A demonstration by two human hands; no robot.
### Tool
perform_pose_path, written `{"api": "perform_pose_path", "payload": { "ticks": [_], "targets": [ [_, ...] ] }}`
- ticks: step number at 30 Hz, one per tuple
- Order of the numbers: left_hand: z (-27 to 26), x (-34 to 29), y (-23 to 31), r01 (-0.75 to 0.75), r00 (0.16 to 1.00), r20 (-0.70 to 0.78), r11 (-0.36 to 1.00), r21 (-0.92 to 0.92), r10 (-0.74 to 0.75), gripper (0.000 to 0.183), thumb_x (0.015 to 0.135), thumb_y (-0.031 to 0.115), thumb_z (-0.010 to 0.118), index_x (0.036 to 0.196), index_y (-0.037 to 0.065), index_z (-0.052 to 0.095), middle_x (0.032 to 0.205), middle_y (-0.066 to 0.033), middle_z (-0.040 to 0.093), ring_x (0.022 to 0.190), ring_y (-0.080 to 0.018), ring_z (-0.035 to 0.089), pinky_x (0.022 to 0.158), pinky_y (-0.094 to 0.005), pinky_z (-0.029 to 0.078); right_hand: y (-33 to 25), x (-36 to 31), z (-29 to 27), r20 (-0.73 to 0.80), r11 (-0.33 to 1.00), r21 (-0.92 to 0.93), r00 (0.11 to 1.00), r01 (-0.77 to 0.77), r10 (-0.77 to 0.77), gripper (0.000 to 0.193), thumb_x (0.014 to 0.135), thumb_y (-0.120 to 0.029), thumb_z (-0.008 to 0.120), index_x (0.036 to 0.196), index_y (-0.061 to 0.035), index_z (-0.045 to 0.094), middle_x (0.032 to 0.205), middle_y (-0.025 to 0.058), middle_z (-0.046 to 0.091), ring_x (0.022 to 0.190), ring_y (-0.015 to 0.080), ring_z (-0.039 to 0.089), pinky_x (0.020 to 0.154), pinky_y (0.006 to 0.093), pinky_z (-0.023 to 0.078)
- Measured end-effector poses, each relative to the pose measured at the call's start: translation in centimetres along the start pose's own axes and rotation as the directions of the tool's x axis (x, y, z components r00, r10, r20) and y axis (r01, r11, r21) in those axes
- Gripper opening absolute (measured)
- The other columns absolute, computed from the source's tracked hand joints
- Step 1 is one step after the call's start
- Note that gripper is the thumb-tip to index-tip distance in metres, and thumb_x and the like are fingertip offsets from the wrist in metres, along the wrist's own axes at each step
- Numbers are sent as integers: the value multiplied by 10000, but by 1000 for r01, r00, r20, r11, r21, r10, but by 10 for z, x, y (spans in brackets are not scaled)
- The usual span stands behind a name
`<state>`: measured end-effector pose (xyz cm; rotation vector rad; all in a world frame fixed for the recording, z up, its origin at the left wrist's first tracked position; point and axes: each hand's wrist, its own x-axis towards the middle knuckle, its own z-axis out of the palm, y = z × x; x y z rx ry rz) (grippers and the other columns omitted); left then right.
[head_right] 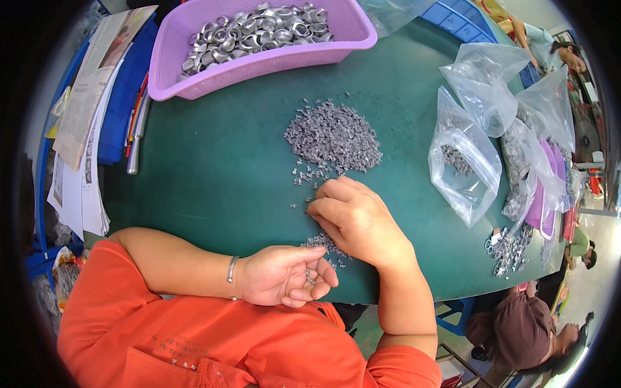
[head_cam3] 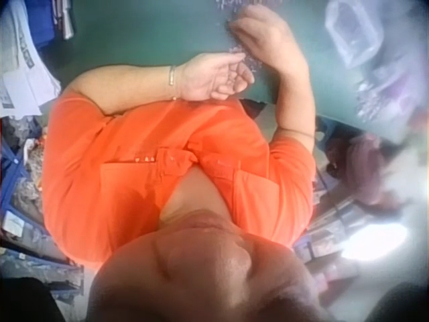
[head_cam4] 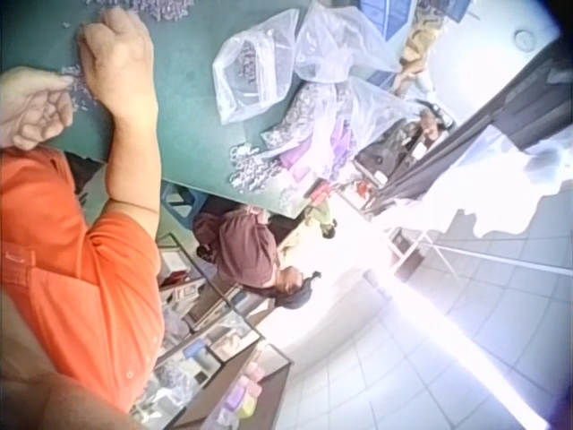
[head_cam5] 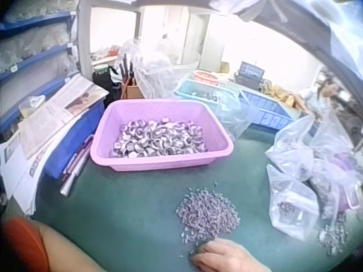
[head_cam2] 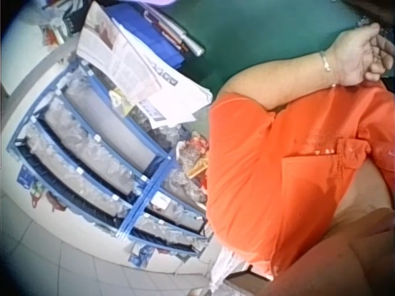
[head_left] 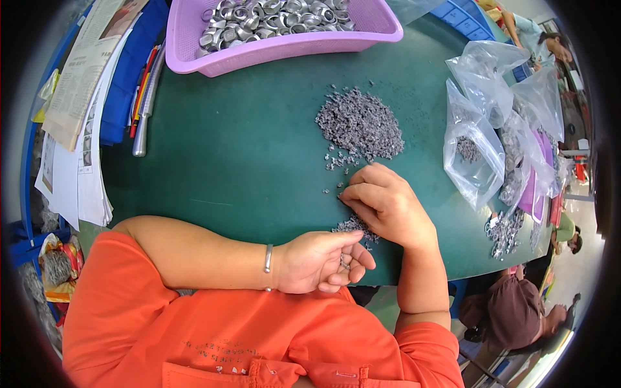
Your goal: The person sorts small metal pieces on a table by hand, spreading them from a pile, separating individual pieces, and holding selected pieces in their palm.
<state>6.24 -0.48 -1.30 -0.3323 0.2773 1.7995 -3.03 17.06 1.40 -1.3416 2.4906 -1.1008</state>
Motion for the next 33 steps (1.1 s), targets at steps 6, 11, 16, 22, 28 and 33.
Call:
{"api": "perform_pose_path", "payload": {
  "ticks": [6, 11, 16, 22, 28, 33],
  "targets": [
    [0, 1, -1, -11, 1000, -3, 1000, 12, 11, 517, 1088, 477, 332, 1067, 67, 646, 867, -40, 585, 609, -102, 407, 544, -237, 360, 7, -6, -7, -107, 993, 85, 990, -78, 87, 189, 714, 66, 729, 877, -19, 688, 873, 112, 641, 808, 303, 638, 700, 390, 531],
    [1, 1, 0, -9, 1000, 7, 1000, 2, 9, 519, 1089, 477, 334, 1069, 63, 645, 870, -42, 583, 609, -102, 408, 544, -237, 366, 2, 1, 0, -15, 999, 45, 1000, -16, 16, 168, 729, 28, 741, 878, -37, 699, 838, 89, 622, 784, 284, 620, 682, 384, 516],
    [0, 2, 0, -15, 1000, 5, 1000, 9, 15, 527, 1089, 484, 334, 1077, 56, 640, 866, -45, 580, 608, -100, 409, 538, -237, 369, 12, -4, -10, 118, 995, 100, 993, 7, -19, 195, 729, 8, 779, 907, -21, 707, 862, 92, 626, 778, 274, 607, 688, 380, 502],
    [2, 2, 0, -10, 1000, -8, 1000, -4, 10, 491, 1063, 502, 410, 1055, 53, 609, 820, -29, 591, 581, -88, 420, 515, -240, 349, 1, 8, 5, -40, 1000, -12, 999, -17, 16, 151, 734, -34, 775, 859, -24, 691, 838, 87, 595, 800, 297, 593, 707, 403, 494],
    [-3, 3, -2, -22, 1000, 9, 1000, 13, 22, 515, 1088, 481, 344, 1080, 59, 640, 866, -42, 587, 604, -98, 423, 538, -238, 372, 6, -5, -15, 120, 987, 150, 992, -58, 40, 160, 727, -31, 769, 870, -32, 698, 826, 94, 620, 769, 300, 607, 687, 399, 500],
    [-1, 4, -1, -8, 1000, 13, 1000, 17, 8, 511, 1087, 479, 347, 1081, 61, 640, 864, -39, 584, 612, -101, 419, 542, -240, 365, -3, 7, 4, -29, 997, 72, 999, -12, 14, 156, 733, -35, 762, 876, -42, 699, 819, 86, 628, 759, 296, 611, 686, 399, 506]
  ]
}}
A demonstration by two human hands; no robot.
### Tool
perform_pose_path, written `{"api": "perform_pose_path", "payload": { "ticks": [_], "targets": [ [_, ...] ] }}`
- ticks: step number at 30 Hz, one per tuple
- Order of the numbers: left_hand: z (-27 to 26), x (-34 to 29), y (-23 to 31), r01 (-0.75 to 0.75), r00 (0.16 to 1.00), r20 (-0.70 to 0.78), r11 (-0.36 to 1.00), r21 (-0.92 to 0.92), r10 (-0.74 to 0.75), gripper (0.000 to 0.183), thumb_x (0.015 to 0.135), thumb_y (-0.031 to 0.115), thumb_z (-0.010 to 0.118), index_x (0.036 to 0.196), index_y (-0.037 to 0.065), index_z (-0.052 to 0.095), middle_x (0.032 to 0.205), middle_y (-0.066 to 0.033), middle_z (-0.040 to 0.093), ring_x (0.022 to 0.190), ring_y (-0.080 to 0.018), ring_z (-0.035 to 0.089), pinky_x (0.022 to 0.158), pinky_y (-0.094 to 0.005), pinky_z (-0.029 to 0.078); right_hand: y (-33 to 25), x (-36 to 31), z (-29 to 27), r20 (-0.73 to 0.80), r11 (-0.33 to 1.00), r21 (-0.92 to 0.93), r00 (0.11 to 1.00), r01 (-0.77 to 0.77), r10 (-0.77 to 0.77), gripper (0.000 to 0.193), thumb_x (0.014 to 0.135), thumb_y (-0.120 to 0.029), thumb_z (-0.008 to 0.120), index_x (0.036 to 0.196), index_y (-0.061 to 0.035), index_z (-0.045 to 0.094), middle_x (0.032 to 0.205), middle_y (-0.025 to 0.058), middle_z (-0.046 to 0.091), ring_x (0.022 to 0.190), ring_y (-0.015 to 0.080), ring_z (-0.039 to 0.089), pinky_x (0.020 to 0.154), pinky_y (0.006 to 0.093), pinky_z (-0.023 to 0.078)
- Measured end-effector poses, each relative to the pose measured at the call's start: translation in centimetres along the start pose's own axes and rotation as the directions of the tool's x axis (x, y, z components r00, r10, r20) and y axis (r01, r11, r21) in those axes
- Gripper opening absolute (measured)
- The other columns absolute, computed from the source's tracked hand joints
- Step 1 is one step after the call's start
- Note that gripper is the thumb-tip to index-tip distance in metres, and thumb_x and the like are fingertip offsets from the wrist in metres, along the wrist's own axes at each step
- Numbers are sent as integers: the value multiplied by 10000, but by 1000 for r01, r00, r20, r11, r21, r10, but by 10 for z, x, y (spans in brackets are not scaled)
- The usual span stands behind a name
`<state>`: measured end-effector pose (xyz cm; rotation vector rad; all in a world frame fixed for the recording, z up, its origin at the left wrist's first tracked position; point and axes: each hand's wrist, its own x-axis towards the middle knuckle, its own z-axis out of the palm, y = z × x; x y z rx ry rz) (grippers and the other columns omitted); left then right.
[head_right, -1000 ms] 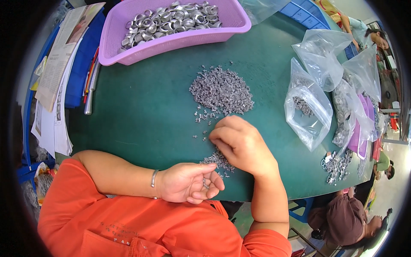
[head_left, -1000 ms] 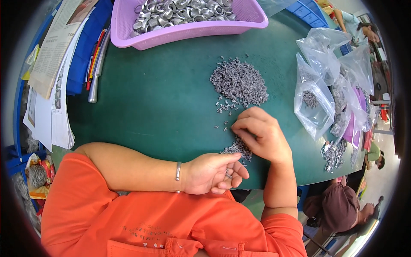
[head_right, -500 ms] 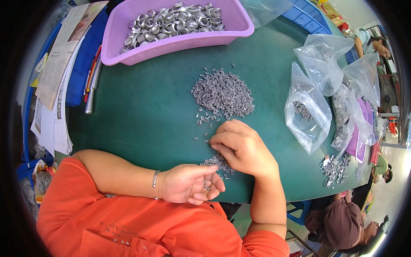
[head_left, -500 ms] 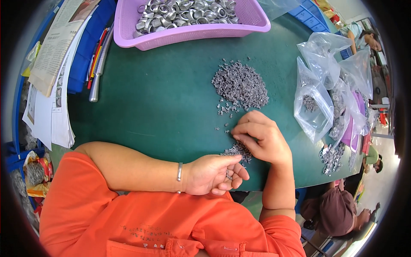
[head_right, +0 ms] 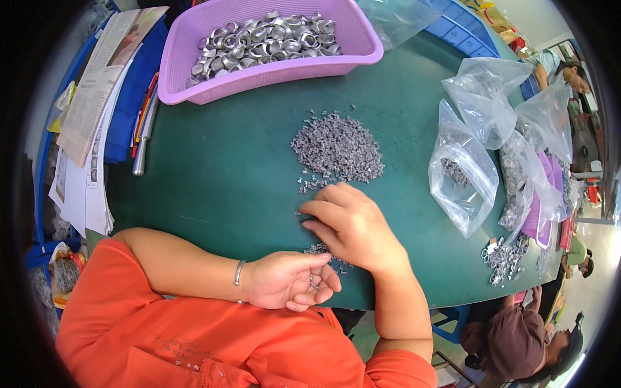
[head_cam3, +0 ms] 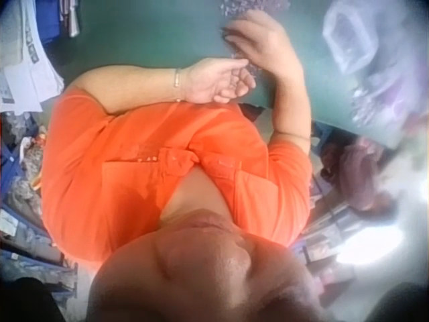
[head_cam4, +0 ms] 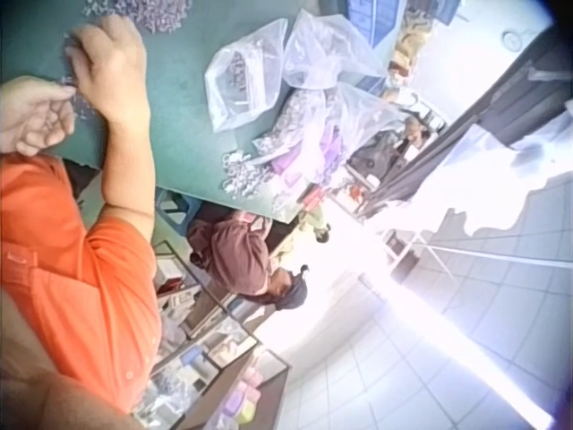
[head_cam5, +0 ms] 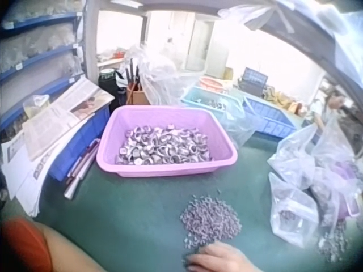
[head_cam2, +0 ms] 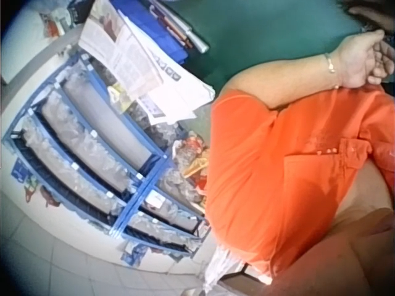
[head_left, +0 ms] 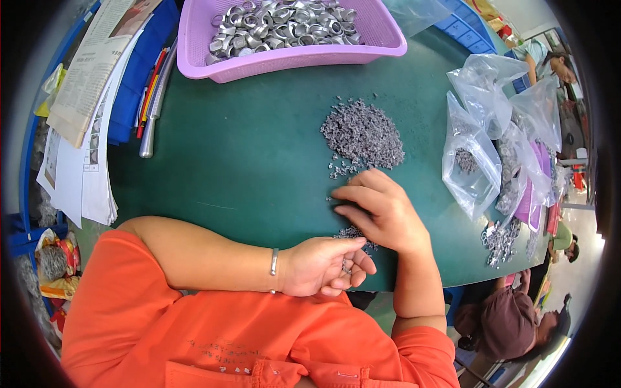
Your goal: The person sorts small metal pieces on a table by hand, spreading them from a pile, separating individual pieces, and holding selected pieces in their palm.
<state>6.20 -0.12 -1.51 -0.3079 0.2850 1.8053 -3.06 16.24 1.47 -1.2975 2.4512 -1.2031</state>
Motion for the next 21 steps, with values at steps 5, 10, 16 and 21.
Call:
{"api": "perform_pose_path", "payload": {
  "ticks": [5, 10, 16, 21],
  "targets": [
    [-1, -1, 0, -11, 1000, 4, 1000, -2, 11, 504, 1086, 478, 351, 1082, 64, 639, 858, -36, 578, 616, -103, 415, 543, -242, 364, 5, -2, -3, 12, 999, -42, 1000, -1, 1, 141, 737, -9, 754, 857, -38, 687, 841, 85, 626, 784, 290, 611, 683, 394, 506],
    [0, 0, -2, -25, 1000, -14, 1000, 4, 25, 479, 1064, 496, 409, 1047, 64, 615, 827, -23, 591, 589, -91, 420, 516, -247, 339, 1, -7, -13, -25, 993, 65, 995, -98, 100, 125, 743, 7, 752, 843, -32, 689, 819, 97, 627, 759, 291, 614, 672, 400, 504],
    [0, 0, -2, -25, 1000, -6, 1000, 4, 25, 475, 1070, 481, 400, 1047, 58, 614, 826, -28, 593, 585, -92, 422, 511, -249, 341, 2, -8, -12, -62, 987, -112, 992, -115, 109, 117, 769, 9, 740, 869, -16, 685, 825, 118, 633, 766, 309, 624, 670, 401, 508],
    [-2, -2, -1, -21, 1000, 19, 1000, 0, 20, 507, 1096, 458, 327, 1069, 65, 646, 854, -37, 580, 611, -105, 414, 545, -242, 378, 9, -12, -22, -107, 979, -83, 979, -184, 175, 129, 777, 41, 712, 888, -16, 678, 851, 118, 643, 806, 320, 642, 701, 394, 525]
  ]
}}
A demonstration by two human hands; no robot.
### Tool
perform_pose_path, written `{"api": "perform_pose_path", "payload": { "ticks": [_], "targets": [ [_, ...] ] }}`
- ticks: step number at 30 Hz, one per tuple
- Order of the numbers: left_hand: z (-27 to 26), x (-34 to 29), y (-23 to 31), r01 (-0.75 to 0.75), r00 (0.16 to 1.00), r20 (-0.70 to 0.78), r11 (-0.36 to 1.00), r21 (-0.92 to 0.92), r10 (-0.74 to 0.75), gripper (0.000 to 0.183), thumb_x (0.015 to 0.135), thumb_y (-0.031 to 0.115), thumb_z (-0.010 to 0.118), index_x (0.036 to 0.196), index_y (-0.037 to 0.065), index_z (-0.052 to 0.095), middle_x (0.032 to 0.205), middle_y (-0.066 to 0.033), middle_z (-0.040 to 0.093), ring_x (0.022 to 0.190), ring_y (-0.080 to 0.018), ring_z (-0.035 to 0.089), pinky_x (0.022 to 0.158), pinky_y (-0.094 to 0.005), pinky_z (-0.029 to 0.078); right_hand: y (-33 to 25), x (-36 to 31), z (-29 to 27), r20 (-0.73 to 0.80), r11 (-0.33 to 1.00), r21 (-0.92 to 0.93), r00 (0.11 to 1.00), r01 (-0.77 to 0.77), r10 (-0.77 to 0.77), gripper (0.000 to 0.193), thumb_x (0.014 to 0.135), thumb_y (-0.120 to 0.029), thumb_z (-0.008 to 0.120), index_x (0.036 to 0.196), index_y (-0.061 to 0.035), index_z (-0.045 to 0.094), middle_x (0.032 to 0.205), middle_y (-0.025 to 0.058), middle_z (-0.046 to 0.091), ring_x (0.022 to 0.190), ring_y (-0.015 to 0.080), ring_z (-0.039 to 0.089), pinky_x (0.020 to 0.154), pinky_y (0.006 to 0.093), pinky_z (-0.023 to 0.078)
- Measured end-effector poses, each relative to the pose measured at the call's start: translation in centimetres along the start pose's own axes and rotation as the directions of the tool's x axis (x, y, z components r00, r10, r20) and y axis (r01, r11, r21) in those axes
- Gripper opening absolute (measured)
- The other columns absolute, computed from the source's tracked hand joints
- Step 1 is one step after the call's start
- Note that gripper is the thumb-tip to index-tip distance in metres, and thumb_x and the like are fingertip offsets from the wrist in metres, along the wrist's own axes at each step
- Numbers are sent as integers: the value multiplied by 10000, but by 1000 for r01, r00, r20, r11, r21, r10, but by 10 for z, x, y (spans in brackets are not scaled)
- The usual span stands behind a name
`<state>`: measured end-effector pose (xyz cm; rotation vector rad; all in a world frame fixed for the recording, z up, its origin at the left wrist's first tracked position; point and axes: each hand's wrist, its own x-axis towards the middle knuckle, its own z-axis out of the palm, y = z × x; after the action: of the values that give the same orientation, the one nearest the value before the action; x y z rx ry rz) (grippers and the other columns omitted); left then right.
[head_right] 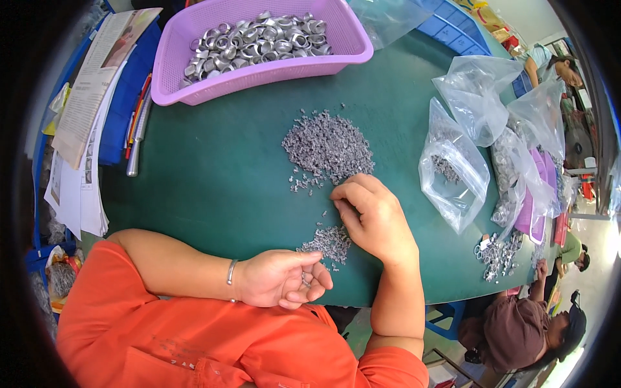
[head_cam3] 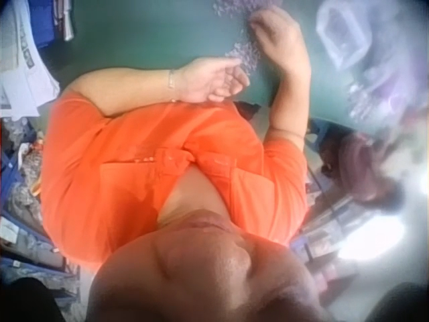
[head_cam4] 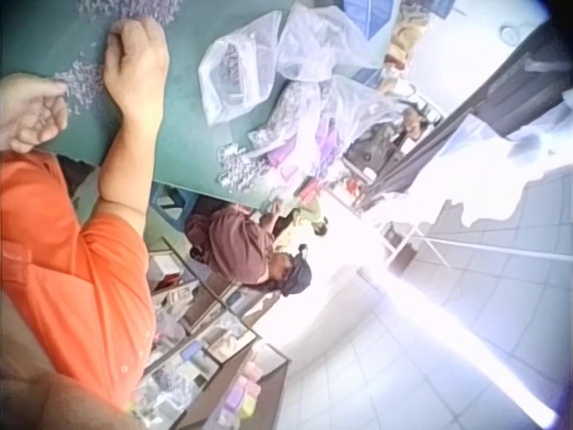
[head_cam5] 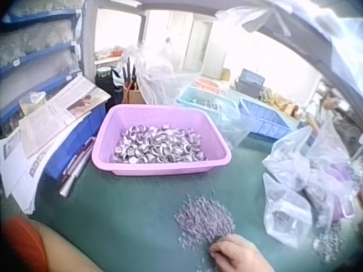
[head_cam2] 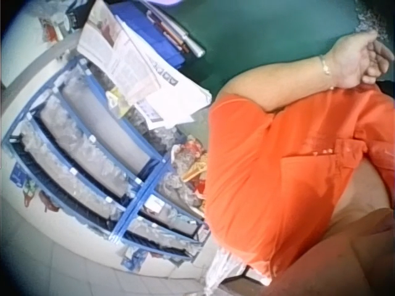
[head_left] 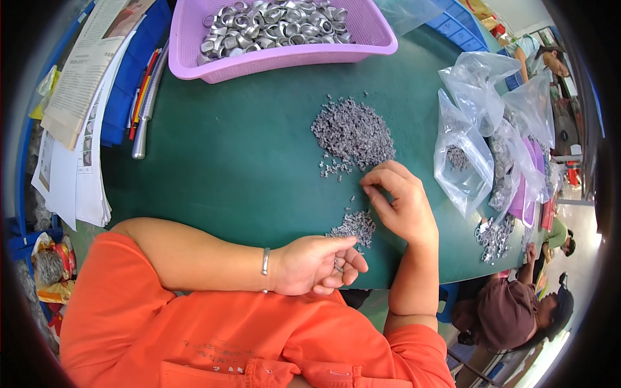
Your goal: The person sorts small metal pieces on a table by hand, spreading them from a pile, separating individual pieces, and holding selected pieces in their palm.
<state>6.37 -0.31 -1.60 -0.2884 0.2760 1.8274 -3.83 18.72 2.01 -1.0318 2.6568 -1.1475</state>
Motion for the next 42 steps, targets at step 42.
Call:
{"api": "perform_pose_path", "payload": {
  "ticks": [42],
  "targets": [
    [-3, 1, 1, 8, 1000, 20, 995, -95, -6, 536, 1090, 479, 301, 1127, 49, 620, 894, -55, 612, 614, -117, 436, 540, -248, 377, -5, 8, 19, 54, 993, 49, 992, 109, -111, 397, 702, 146, 587, 1060, 12, 691, 1044, 148, 646, 952, 353, 608, 844, 405, 513]
  ]
}}
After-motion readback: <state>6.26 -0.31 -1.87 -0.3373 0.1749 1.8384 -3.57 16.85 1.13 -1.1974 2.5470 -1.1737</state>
